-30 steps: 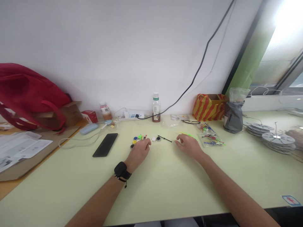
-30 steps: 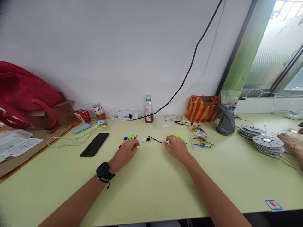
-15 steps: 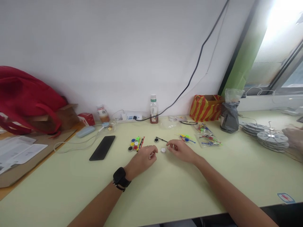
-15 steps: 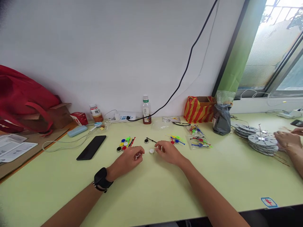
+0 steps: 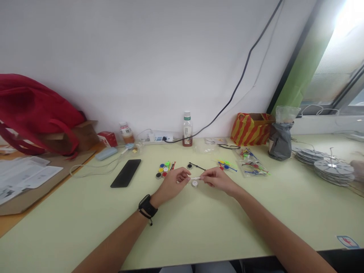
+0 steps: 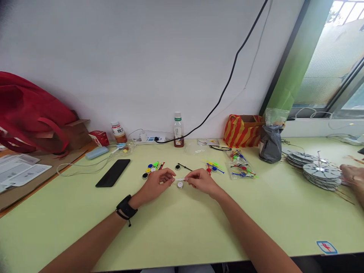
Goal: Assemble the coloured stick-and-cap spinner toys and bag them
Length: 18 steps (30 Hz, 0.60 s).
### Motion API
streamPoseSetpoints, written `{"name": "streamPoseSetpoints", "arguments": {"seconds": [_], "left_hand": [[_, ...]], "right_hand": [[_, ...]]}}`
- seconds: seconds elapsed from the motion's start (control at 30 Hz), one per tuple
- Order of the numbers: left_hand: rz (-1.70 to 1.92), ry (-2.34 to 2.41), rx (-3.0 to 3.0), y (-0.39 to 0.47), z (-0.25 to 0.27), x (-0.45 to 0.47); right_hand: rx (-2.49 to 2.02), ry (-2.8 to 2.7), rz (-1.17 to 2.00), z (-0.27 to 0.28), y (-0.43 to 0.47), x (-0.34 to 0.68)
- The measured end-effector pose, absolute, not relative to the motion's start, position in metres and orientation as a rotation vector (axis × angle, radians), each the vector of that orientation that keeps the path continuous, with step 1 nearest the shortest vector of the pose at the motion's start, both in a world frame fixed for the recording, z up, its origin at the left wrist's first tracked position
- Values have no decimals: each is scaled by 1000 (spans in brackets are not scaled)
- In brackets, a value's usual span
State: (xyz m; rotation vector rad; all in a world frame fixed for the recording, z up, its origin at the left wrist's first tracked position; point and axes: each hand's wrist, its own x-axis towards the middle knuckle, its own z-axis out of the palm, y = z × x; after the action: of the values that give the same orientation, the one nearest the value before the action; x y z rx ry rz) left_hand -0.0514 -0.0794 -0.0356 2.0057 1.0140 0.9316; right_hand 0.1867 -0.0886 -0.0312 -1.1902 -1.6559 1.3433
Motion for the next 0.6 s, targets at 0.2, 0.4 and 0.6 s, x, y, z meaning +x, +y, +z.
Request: {"name": "streamPoseSetpoints", "arguments": {"seconds": [0.2,0.4,0.6], "left_hand": [[837,1068,2040,-76,-47,-53],[854,1140,2222,-76,-43,-54],[769,910,2551,-90,-30,-50]], "right_hand": [[-1233,-1507,1443,-39,-84,186],[-1303,-1581,1422,-46,-85,181],[-1321,-1600,1354,-46,-85,179]]}}
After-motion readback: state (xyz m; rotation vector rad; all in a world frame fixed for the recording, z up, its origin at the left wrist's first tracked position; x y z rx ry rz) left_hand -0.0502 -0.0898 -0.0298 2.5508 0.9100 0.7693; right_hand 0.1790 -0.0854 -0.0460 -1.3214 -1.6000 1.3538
